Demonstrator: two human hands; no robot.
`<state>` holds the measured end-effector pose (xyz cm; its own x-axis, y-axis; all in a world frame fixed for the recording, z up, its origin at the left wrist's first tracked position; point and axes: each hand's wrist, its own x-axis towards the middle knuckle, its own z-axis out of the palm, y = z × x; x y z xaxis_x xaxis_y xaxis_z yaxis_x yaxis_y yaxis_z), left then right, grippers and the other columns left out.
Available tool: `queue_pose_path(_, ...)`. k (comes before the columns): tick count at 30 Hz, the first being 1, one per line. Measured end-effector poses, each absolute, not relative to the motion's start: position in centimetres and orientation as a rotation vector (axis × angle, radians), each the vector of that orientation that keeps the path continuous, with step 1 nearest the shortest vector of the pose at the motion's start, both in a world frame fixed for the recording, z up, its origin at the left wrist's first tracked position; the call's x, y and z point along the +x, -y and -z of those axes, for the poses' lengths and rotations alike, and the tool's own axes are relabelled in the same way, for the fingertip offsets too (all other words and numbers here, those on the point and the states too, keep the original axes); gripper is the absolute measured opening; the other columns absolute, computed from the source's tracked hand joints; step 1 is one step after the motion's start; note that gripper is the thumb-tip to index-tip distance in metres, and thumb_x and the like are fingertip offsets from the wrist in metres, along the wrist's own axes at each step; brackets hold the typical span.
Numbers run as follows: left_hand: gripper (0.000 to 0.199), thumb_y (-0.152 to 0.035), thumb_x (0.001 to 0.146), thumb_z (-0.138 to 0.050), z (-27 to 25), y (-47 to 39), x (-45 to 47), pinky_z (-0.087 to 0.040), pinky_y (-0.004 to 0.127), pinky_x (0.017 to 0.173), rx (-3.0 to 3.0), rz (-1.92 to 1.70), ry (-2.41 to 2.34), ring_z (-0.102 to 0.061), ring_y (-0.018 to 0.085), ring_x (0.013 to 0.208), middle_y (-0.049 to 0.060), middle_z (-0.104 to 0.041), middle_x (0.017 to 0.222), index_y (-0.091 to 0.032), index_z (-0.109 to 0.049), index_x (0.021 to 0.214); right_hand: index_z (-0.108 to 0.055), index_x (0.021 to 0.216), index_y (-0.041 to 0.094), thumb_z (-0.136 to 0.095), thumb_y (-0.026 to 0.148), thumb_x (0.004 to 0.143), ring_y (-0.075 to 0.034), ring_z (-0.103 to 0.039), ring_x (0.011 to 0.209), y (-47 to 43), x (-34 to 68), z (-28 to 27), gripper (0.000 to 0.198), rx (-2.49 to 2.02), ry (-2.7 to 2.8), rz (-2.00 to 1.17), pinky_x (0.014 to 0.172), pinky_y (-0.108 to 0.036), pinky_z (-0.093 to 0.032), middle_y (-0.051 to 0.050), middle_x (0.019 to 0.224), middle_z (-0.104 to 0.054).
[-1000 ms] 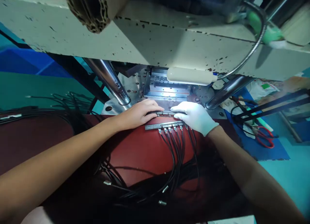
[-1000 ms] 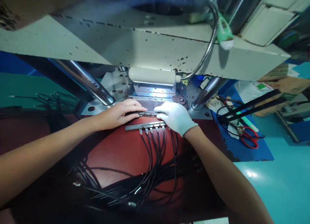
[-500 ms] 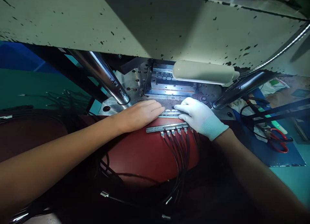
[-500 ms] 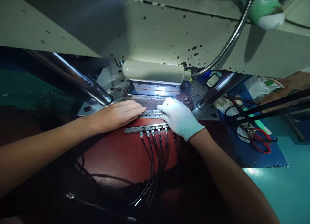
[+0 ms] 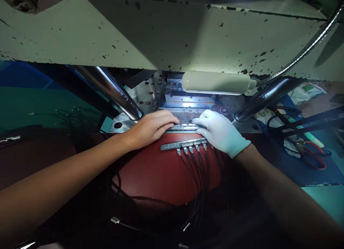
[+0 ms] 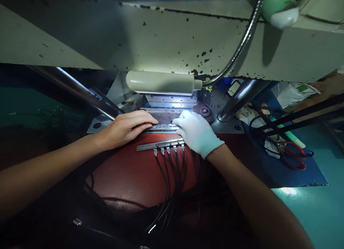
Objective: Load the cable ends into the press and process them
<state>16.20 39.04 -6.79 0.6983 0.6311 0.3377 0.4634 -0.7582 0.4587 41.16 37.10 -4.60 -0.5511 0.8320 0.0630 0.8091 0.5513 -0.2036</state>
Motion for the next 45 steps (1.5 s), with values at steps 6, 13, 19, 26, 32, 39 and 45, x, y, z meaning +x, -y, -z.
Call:
queue_pose_path(6, 0.022, -0.018, 0.097, -0.035, 4.7, -40.1, 16.7, -0.045, 0.029, 0.078, 2.614, -0.399, -0.7, -0.055, 0.016, 0.086, 0.005, -0.058, 0.092, -0.018, -0.056, 0.091, -0.068, 0.11, 0.017, -0.054, 0.022, 0.092, -0.022, -0.055, 0.094, -37.1, 41.2, 4.5, 0.024, -1.377, 2.633, -0.231, 0.082, -0.034, -0.045, -0.008, 0.097, -0.06)
queue_pose_path(13, 0.026, -0.008, 0.094, -0.029, 3.4, -39.5, 18.1, -0.039, 0.033, 0.071, 2.957, -0.046, -0.733, -0.048, 0.021, 0.08, 0.009, -0.053, 0.086, -0.015, -0.052, 0.081, -0.068, 0.11, 0.016, -0.054, 0.022, 0.092, -0.022, -0.054, 0.093, -37.0, 41.2, 4.5, 0.024, -1.383, 2.638, -0.197, 0.081, -0.033, -0.044, -0.007, 0.096, -0.06)
queue_pose_path(19, 0.018, -0.014, 0.095, -0.031, 4.7, -39.2, 16.8, -0.041, 0.031, 0.071, 2.812, -0.187, -0.862, -0.047, 0.019, 0.081, 0.007, -0.049, 0.089, -0.017, -0.043, 0.082, -0.068, 0.11, 0.018, -0.054, 0.024, 0.092, -0.022, -0.055, 0.094, -36.8, 41.1, 4.4, 0.024, -1.433, 2.641, -0.177, 0.081, -0.033, -0.044, -0.006, 0.097, -0.06)
queue_pose_path(26, 0.019, -0.021, 0.097, -0.036, 3.1, -37.2, 13.8, -0.043, 0.034, 0.079, 2.798, -0.241, -0.862, -0.051, 0.019, 0.087, 0.007, -0.054, 0.095, -0.018, -0.054, 0.093, -0.068, 0.11, 0.02, -0.056, 0.022, 0.091, -0.021, -0.055, 0.096, -36.9, 41.1, 4.5, 0.023, -1.454, 2.622, -0.21, 0.081, -0.032, -0.042, -0.006, 0.098, -0.061)
queue_pose_path(32, 0.022, -0.018, 0.097, -0.038, 4.4, -38.5, 18.2, -0.045, 0.031, 0.083, 2.714, -0.513, -0.755, -0.054, 0.018, 0.092, 0.008, -0.059, 0.095, -0.014, -0.059, 0.097, -0.068, 0.108, 0.019, -0.055, 0.023, 0.092, -0.021, -0.054, 0.093, -36.9, 41.1, 4.4, 0.022, -1.412, 2.628, -0.162, 0.079, -0.031, -0.041, -0.006, 0.096, -0.059)
queue_pose_path(39, 0.026, -0.019, 0.097, -0.037, 4.3, -39.9, 21.5, -0.043, 0.03, 0.075, 2.92, -0.262, -0.758, -0.053, 0.019, 0.081, 0.007, -0.058, 0.086, -0.013, -0.06, 0.085, -0.066, 0.092, 0.017, -0.052, 0.025, 0.092, -0.02, -0.052, 0.087, -37.0, 41.0, 4.6, 0.016, -1.444, 2.663, -0.1, 0.073, -0.031, -0.037, -0.006, 0.092, -0.058)
queue_pose_path(45, 0.03, -0.021, 0.096, -0.034, 2.3, -38.4, 22.9, -0.041, 0.036, 0.069, 3.11, 0.048, -0.797, -0.054, 0.026, 0.078, 0.012, -0.056, 0.083, -0.01, -0.059, 0.084, -0.064, 0.089, 0.014, -0.051, 0.025, 0.092, -0.021, -0.052, 0.091, -37.0, 41.0, 4.8, 0.017, -1.458, 2.681, -0.072, 0.076, -0.032, -0.037, -0.008, 0.098, -0.059)
